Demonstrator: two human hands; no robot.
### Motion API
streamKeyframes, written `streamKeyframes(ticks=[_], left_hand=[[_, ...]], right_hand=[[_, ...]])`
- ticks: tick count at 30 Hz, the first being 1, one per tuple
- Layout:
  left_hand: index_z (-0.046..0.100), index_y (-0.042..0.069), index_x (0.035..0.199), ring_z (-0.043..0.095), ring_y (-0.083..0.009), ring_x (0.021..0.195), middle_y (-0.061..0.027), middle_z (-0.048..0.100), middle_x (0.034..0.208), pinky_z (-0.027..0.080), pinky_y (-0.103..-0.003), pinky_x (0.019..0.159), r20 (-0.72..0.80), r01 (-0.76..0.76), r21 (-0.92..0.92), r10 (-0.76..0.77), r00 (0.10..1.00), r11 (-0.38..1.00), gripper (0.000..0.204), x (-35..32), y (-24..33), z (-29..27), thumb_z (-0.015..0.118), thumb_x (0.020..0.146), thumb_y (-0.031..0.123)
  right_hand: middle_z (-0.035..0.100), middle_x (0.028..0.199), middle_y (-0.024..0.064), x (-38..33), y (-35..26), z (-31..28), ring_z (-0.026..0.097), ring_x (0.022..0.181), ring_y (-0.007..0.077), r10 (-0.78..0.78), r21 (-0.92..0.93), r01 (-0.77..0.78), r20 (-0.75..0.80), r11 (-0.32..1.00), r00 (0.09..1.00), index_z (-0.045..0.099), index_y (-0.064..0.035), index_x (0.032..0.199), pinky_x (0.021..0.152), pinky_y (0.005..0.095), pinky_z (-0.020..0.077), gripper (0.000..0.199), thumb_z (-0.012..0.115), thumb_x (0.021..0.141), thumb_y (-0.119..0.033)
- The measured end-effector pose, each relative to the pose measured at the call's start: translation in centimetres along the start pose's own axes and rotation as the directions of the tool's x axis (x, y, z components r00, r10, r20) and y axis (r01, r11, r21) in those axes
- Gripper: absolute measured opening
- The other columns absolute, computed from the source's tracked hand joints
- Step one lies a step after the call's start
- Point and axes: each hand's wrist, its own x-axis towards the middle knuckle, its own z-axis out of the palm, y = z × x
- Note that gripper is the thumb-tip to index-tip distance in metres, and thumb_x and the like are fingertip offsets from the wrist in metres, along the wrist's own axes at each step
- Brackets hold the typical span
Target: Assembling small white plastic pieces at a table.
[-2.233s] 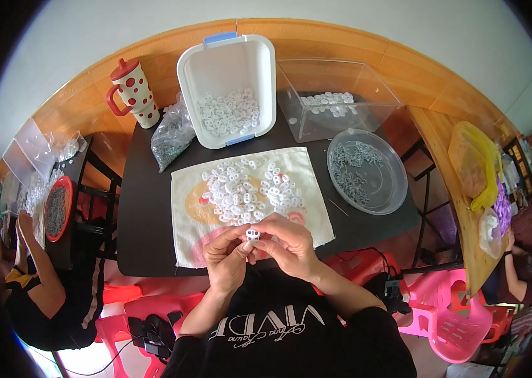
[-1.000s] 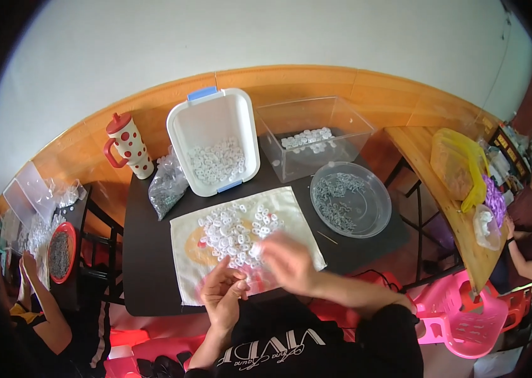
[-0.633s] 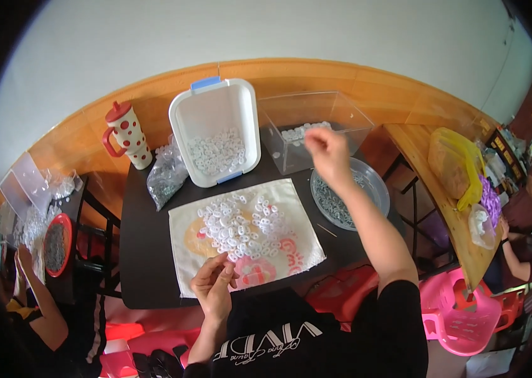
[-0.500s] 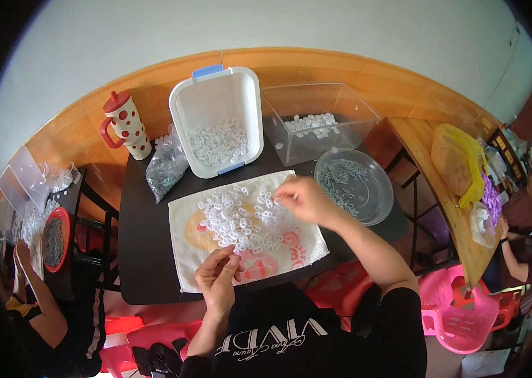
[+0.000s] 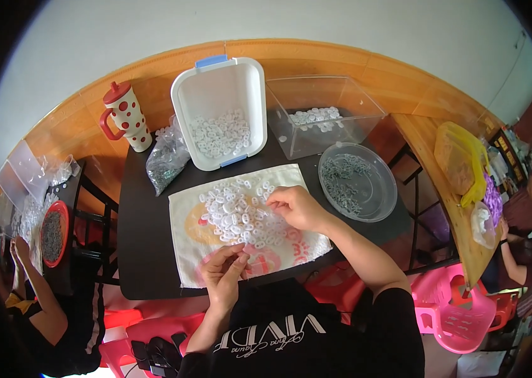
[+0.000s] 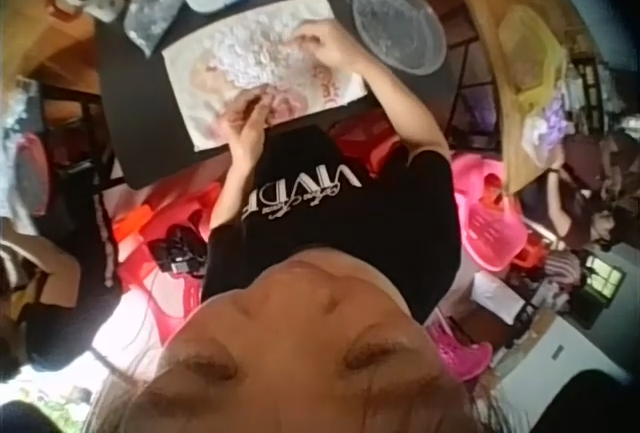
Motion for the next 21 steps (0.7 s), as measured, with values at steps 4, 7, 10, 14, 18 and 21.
streamKeyframes(ticks=[4,7,10,14,18,21], left_hand=[[0.066,-0.003,0.114,0.062,-0.0102,0.070,-0.0046,0.063,0.089,0.046,-0.020,0.054,0.009,0.019,0.013,-0.019,1.000,1.000,0.023,0.0,0.1,0.2,0.063,0.092,-0.003],[0.066,-0.003,0.114,0.061,-0.0101,0.070,-0.0048,0.063,0.089,0.046,-0.020,0.055,0.013,0.023,0.004,-0.023,1.000,1.000,0.023,0.0,0.2,0.5,0.063,0.092,-0.003],[0.066,-0.002,0.115,0.059,-0.0080,0.071,-0.0038,0.063,0.089,0.045,-0.019,0.056,0.023,0.018,0.009,-0.018,1.000,1.000,0.024,-0.2,0.3,0.6,0.064,0.092,-0.001],[0.065,-0.002,0.116,0.058,-0.0064,0.071,-0.0029,0.063,0.090,0.045,-0.018,0.057,0.034,0.026,0.024,-0.026,0.999,0.999,0.023,-0.2,0.4,0.8,0.064,0.093,0.000],[0.065,-0.002,0.116,0.058,-0.0067,0.071,-0.0032,0.063,0.090,0.045,-0.018,0.056,0.032,0.009,0.034,-0.010,0.999,0.999,0.023,-0.2,0.4,0.3,0.064,0.092,-0.001],[0.066,-0.004,0.113,0.061,-0.0101,0.068,-0.0054,0.064,0.088,0.046,-0.020,0.055,-0.001,0.010,0.056,-0.010,1.000,0.998,0.023,0.3,0.6,0.6,0.063,0.091,-0.004]], right_hand=[[0.065,0.091,0.0140,-0.8,-0.7,-0.6,0.064,0.080,0.0256,-0.001,-0.071,-0.001,-0.037,0.997,0.999,0.067,0.0031,0.096,0.071,0.0307,0.0499,0.016,0.063,0.080,0.006],[0.064,0.092,0.0139,-0.4,-0.7,-0.1,0.063,0.085,0.0303,-0.117,-0.270,0.105,-0.030,0.957,0.993,0.067,0.0014,0.094,0.075,0.0350,0.0505,0.016,0.065,0.079,0.002],[0.062,0.091,0.0131,0.6,-2.1,1.0,0.061,0.090,0.0327,-0.143,-0.430,0.131,0.003,0.894,0.990,0.068,-0.0013,0.091,0.077,0.0408,0.0495,0.013,0.066,0.078,-0.002],[0.059,0.088,0.0129,1.0,-1.0,1.7,0.060,0.090,0.0334,-0.090,-0.555,0.123,0.087,0.823,0.992,0.067,-0.0039,0.086,0.076,0.0434,0.0485,0.009,0.067,0.078,-0.005],[0.058,0.088,0.0104,0.1,-0.7,1.6,0.058,0.088,0.0324,-0.138,-0.391,0.124,-0.008,0.912,0.990,0.068,-0.0050,0.089,0.075,0.0417,0.0470,0.010,0.066,0.079,-0.004],[0.059,0.088,0.0126,-0.4,-0.5,1.4,0.059,0.088,0.0342,-0.117,-0.295,0.087,-0.084,0.951,0.990,0.067,-0.0048,0.085,0.075,0.0438,0.0477,0.008,0.066,0.078,-0.006]])
